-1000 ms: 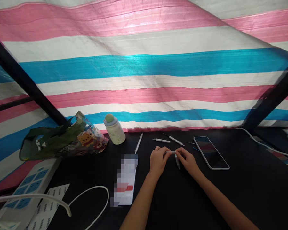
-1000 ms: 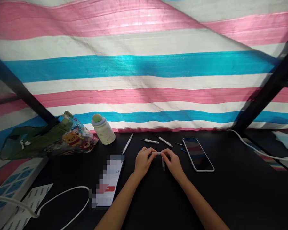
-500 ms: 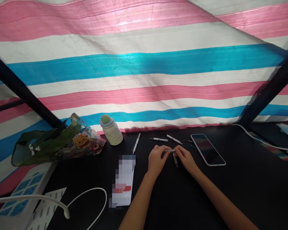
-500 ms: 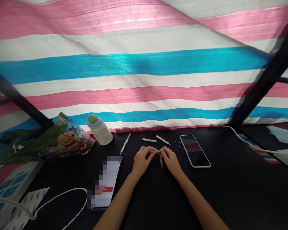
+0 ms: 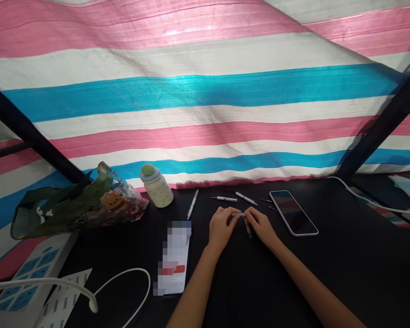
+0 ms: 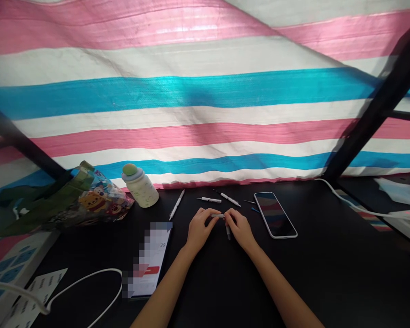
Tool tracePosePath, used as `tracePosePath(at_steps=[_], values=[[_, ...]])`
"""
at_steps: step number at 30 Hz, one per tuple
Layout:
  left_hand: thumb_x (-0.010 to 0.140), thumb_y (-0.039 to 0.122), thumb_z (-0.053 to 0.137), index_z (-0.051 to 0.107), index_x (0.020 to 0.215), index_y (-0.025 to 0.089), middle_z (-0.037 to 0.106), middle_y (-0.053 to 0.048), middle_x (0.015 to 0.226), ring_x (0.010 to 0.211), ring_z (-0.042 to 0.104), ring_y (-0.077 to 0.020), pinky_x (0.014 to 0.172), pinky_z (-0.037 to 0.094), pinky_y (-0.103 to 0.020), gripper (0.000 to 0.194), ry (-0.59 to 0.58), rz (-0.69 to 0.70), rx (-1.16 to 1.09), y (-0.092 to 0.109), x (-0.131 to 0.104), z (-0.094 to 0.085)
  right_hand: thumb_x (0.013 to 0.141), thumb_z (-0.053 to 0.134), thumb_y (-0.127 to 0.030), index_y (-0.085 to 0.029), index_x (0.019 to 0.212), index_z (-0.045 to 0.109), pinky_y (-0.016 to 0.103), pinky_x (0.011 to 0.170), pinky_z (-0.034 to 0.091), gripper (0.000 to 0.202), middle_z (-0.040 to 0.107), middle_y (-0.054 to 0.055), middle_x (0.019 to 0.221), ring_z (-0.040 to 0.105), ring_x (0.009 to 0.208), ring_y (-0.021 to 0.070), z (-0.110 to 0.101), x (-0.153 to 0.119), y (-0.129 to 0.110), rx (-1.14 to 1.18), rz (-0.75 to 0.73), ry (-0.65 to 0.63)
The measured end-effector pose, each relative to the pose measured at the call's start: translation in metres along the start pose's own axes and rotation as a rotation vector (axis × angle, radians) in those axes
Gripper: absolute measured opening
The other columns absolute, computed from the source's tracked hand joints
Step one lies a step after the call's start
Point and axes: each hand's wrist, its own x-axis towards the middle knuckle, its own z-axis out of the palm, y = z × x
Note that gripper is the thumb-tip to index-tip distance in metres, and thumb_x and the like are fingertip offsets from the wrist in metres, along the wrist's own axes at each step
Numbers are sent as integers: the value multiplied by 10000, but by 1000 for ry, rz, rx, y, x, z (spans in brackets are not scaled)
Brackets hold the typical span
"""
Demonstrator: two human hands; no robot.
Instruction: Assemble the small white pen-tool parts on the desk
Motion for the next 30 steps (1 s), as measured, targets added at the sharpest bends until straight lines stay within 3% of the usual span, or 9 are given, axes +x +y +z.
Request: tracePosePath(at_steps=[18, 23, 30], values=[[876, 325, 466, 609, 954, 261, 634, 20, 858, 843, 525, -142, 728, 419, -240, 175, -22, -18, 47, -5, 0, 2, 870, 359, -476, -191, 699, 501, 238, 545, 374, 362, 529, -7, 596, 494, 558, 135, 0, 0, 3, -37, -27, 10], [887, 366, 438, 602, 897, 249, 609, 23, 730, 801, 532, -151, 710, 398, -244, 202, -18, -41, 82, -6, 0, 4, 859, 396, -456, -194, 821, 531, 250, 538, 390, 297, 549, -5, 607, 523, 562, 147, 1, -1, 2, -7, -53, 6], [866, 314, 479, 590, 943, 254, 598, 18, 815, 789, 545, -141, 713, 407, -241, 147, -18, -31, 82, -5, 0, 5, 840, 439, -419, -201, 939, 523, 263, 553, 403, 254, 593, 8, 671, 559, 589, 158, 3, -3, 6, -44, -63, 39]])
